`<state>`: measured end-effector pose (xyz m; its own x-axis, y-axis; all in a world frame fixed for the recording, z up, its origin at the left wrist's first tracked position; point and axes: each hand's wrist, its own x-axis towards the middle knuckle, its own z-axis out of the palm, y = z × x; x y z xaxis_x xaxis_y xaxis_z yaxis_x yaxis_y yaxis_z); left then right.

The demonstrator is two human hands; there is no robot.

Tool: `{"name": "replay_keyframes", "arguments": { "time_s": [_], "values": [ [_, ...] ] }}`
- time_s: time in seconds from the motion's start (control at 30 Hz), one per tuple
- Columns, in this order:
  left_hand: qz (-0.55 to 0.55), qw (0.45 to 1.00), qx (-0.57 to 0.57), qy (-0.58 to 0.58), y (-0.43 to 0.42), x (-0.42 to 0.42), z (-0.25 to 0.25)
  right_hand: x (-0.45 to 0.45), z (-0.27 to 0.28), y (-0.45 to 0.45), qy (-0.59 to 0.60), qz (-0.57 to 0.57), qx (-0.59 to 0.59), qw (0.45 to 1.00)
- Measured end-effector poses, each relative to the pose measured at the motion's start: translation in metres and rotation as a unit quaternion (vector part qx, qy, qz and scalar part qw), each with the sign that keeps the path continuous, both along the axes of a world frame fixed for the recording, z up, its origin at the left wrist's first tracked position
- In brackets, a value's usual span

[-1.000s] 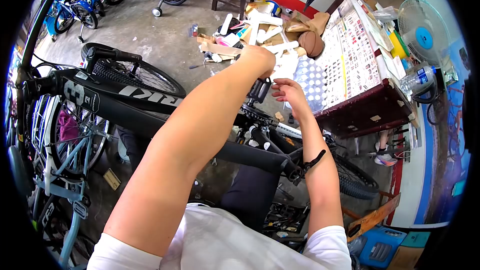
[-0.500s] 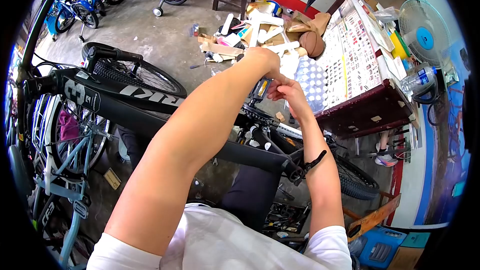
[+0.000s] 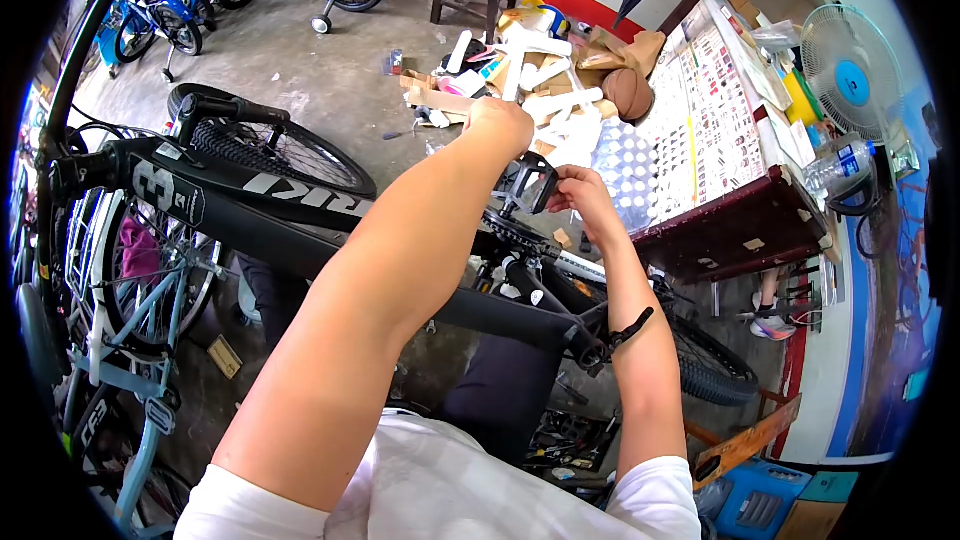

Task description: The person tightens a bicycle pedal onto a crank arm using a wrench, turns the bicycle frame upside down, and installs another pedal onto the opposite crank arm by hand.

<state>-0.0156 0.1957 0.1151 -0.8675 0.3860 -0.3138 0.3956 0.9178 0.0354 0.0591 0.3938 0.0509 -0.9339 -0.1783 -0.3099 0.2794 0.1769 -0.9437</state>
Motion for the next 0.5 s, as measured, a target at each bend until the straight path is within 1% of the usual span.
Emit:
{"name": "replay_keyframes", "arguments": {
  "time_s": [0.07, 0.13, 0.17, 0.23, 0.27, 0.3, 0.37, 0.4, 0.47, 0.5],
  "values": [
    [-0.007, 1.0, 0.01, 0.003, 0.0, 0.001, 0.001, 0.004, 0.001, -0.001, 0.0, -0.002, -0.016, 1.0],
    [0.021, 0.992, 0.127, -0.015, 0.007, 0.003, 0.015, 0.01, 0.014, -0.004, 0.025, 0.004, -0.084, 0.996],
    [0.019, 0.992, 0.128, -0.016, 0.01, 0.007, 0.023, 0.011, 0.018, -0.004, 0.024, 0.002, -0.084, 0.996],
    [0.008, 0.991, 0.1, -0.092, 0.012, 0.023, 0.046, 0.01, 0.023, -0.004, 0.055, -0.029, -0.194, 0.979],
    [-0.035, 0.994, 0.087, -0.06, 0.013, 0.018, 0.035, 0.008, 0.018, -0.003, 0.056, -0.024, -0.174, 0.983],
    [-0.034, 0.994, 0.086, -0.061, 0.013, 0.016, 0.029, 0.006, 0.013, -0.003, 0.055, -0.023, -0.175, 0.983],
    [-0.079, 0.994, 0.07, -0.012, 0.015, 0.011, 0.019, 0.002, 0.005, -0.002, 0.061, -0.066, -0.041, 0.995],
    [-0.079, 0.994, 0.07, -0.012, 0.014, 0.009, 0.021, 0.003, 0.006, -0.004, 0.061, -0.066, -0.041, 0.995],
    [-0.058, 0.995, 0.038, -0.068, 0.013, 0.007, 0.024, 0.007, 0.008, -0.011, 0.039, -0.082, 0.03, 0.995],
    [-0.057, 0.995, 0.038, -0.068, 0.012, 0.007, 0.021, 0.007, 0.006, -0.01, 0.039, -0.081, 0.031, 0.995]
  ]
}}
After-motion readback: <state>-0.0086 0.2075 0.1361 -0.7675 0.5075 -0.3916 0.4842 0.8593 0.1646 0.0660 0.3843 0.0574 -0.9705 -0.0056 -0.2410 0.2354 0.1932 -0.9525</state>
